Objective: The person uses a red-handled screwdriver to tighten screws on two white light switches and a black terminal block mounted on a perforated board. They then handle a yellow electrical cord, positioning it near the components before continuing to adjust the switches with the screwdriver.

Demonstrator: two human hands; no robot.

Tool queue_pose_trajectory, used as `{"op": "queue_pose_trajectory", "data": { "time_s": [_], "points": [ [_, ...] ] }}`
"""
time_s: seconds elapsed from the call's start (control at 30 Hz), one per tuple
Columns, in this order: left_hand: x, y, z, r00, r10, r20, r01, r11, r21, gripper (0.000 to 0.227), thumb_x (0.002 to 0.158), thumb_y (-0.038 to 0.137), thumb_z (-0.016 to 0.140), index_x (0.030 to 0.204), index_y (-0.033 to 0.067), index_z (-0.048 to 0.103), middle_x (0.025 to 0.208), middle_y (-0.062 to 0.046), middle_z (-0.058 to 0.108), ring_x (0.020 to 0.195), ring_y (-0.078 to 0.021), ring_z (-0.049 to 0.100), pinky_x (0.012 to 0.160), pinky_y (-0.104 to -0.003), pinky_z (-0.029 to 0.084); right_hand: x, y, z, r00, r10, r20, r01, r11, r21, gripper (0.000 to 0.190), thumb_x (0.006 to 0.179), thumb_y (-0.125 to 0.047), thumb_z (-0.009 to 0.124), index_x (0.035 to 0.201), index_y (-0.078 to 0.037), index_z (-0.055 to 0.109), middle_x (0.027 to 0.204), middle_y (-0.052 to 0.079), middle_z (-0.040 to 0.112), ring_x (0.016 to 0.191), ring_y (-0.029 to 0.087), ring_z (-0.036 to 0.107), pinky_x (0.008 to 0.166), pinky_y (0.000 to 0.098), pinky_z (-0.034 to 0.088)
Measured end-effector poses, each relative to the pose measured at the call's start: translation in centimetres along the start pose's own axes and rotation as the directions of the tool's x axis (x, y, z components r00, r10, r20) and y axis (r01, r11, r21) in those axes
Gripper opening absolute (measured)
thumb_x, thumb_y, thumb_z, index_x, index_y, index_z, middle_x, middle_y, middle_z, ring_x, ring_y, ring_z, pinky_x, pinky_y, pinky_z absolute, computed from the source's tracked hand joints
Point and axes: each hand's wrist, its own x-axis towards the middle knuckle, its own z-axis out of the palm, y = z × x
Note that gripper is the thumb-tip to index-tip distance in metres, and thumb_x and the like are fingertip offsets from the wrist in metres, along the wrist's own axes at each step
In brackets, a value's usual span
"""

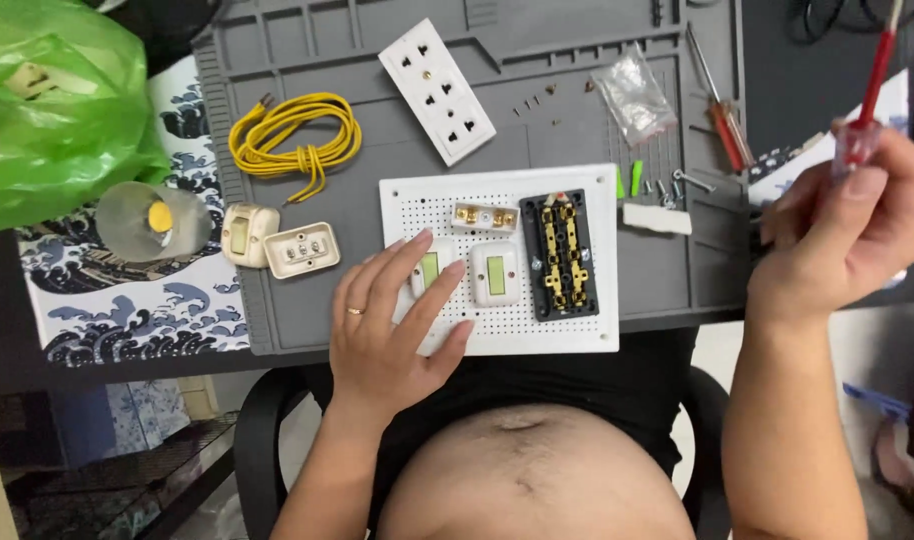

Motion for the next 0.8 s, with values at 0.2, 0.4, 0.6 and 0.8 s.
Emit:
{"op": "queue_pose_trajectory", "data": {
  "time_s": [0.2,0.4,0.6,0.8],
  "points": [
    [0.4,0.9,-0.4,0.989,-0.028,0.147,0.035,0.998,-0.046,0.047,0.109,0.051,0.058,0.145,0.0207,0.066,0.154,-0.015,0.058,0.139,-0.0347,0.063,0.117,-0.056,0.049,0.2,-1.6,0.4,0.999,0.037,0.016,-0.039,0.992,0.122,0.029,0.115,-0.034,0.049,0.120,-0.006,0.040,0.083,0.014,0.038,0.056,0.025,0.045,0.051,0.0332,0.029],
    [0.3,1.2,1.0,0.998,-0.030,0.054,0.033,0.998,-0.047,0.046,0.108,0.047,0.058,0.140,0.0155,0.070,0.150,-0.018,0.060,0.135,-0.0372,0.066,0.111,-0.054,0.054,-1.5,-0.8,-2.4,0.976,-0.166,0.141,0.189,0.967,-0.171,0.018,0.113,-0.012,0.065,0.122,-0.001,0.054,0.105,0.020,0.058,0.082,0.026,0.044,0.077,0.0404,0.036],
    [0.4,1.1,1.0,0.999,-0.035,0.028,0.035,0.999,-0.019,0.044,0.108,0.045,0.055,0.138,0.0168,0.072,0.147,-0.016,0.062,0.132,-0.0357,0.067,0.108,-0.051,0.056,-1.3,-4.9,-2.5,0.828,0.135,0.543,0.191,0.844,-0.501,0.010,0.101,-0.013,0.084,0.111,-0.015,0.083,0.066,-0.003,0.058,0.064,0.017,0.053,0.071,0.0318,0.043],
    [0.5,1.1,0.9,0.999,-0.050,0.007,0.050,0.999,-0.011,0.042,0.107,0.042,0.056,0.137,0.0178,0.073,0.145,-0.015,0.065,0.130,-0.0352,0.069,0.107,-0.050,0.056,-0.1,-5.4,-2.7,0.751,0.095,0.653,0.284,0.847,-0.449,0.033,0.095,0.007,0.075,0.122,-0.010,0.082,0.089,0.006,0.073,0.075,0.025,0.062,0.077,0.0352,0.047]
  ]
}}
